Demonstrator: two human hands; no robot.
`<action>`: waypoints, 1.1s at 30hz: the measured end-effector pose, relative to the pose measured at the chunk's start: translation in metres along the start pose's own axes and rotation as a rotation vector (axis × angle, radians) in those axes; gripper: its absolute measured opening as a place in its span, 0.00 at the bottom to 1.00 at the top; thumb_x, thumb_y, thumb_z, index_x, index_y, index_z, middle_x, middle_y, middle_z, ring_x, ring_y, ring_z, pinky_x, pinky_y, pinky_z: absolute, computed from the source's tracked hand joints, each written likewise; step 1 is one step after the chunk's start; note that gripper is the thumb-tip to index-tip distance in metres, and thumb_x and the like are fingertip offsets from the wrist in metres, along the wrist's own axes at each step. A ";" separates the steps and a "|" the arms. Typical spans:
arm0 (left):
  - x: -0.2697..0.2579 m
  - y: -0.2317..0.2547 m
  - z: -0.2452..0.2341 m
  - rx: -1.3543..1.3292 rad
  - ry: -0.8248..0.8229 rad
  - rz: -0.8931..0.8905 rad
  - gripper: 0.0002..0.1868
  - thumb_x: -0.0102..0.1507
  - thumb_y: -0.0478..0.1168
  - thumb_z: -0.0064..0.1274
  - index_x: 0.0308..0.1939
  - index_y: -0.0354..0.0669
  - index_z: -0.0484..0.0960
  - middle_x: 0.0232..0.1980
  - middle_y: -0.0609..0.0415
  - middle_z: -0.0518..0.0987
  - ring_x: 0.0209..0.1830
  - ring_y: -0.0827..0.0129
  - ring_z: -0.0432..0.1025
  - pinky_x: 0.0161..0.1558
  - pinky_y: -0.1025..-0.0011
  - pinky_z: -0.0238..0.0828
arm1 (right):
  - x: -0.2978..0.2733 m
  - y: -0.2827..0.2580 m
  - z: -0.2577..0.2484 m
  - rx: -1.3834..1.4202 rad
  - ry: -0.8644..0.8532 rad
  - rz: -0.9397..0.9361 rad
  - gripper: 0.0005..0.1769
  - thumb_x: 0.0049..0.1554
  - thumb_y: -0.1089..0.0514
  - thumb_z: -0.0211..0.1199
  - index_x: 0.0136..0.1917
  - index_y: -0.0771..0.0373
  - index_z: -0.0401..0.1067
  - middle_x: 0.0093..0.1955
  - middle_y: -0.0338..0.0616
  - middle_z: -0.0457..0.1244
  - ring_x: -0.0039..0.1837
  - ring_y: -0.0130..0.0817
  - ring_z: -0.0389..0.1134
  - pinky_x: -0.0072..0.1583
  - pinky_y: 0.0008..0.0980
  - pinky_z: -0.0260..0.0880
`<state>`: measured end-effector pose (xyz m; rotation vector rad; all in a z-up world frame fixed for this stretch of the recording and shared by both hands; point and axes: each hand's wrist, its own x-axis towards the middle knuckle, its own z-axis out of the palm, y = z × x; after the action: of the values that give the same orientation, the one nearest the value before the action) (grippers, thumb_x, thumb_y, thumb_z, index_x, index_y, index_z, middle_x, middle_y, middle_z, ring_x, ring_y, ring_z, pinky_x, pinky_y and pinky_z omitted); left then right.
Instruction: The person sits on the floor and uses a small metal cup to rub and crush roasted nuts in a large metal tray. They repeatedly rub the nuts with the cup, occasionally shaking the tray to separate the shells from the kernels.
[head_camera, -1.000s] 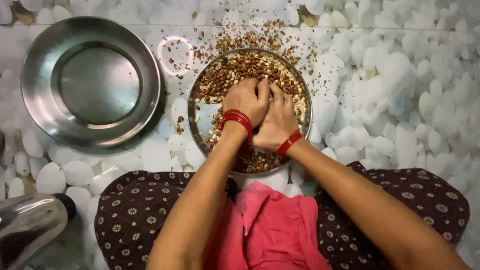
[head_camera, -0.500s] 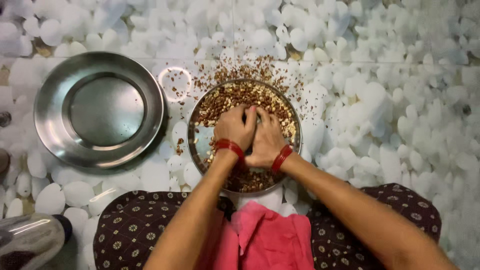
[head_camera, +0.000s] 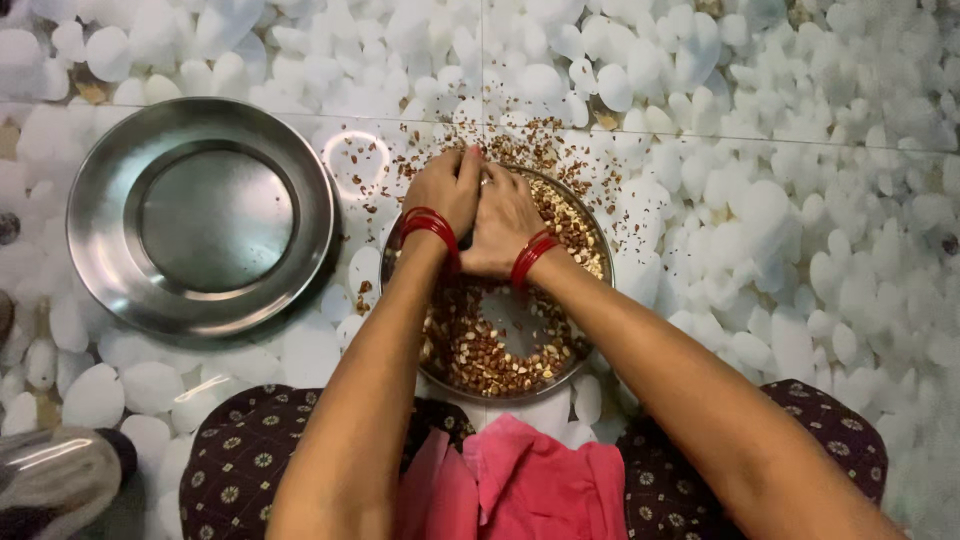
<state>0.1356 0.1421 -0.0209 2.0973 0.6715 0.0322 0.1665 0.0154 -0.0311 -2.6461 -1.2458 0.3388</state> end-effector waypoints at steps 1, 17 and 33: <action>-0.006 -0.002 0.003 -0.006 -0.014 -0.015 0.31 0.66 0.63 0.35 0.44 0.43 0.84 0.47 0.38 0.82 0.48 0.44 0.76 0.49 0.51 0.70 | -0.006 -0.003 -0.001 0.025 -0.015 -0.010 0.58 0.42 0.22 0.64 0.72 0.65 0.61 0.72 0.60 0.57 0.80 0.56 0.47 0.76 0.55 0.45; -0.128 -0.019 0.034 0.122 0.305 0.503 0.20 0.68 0.51 0.44 0.48 0.39 0.83 0.41 0.43 0.80 0.40 0.48 0.73 0.42 0.53 0.70 | -0.129 -0.037 0.022 -0.035 0.332 -0.113 0.53 0.42 0.33 0.64 0.71 0.67 0.62 0.74 0.63 0.51 0.78 0.57 0.44 0.73 0.59 0.44; -0.060 -0.001 0.028 0.220 0.051 0.209 0.22 0.68 0.54 0.41 0.40 0.41 0.82 0.40 0.42 0.80 0.40 0.48 0.73 0.43 0.50 0.69 | -0.071 -0.017 0.013 -0.011 0.143 -0.021 0.57 0.43 0.30 0.64 0.75 0.68 0.59 0.75 0.65 0.49 0.77 0.60 0.43 0.73 0.62 0.42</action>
<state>0.0914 0.0930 -0.0250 2.3795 0.5018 0.1348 0.1066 -0.0278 -0.0307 -2.6124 -1.2330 0.1368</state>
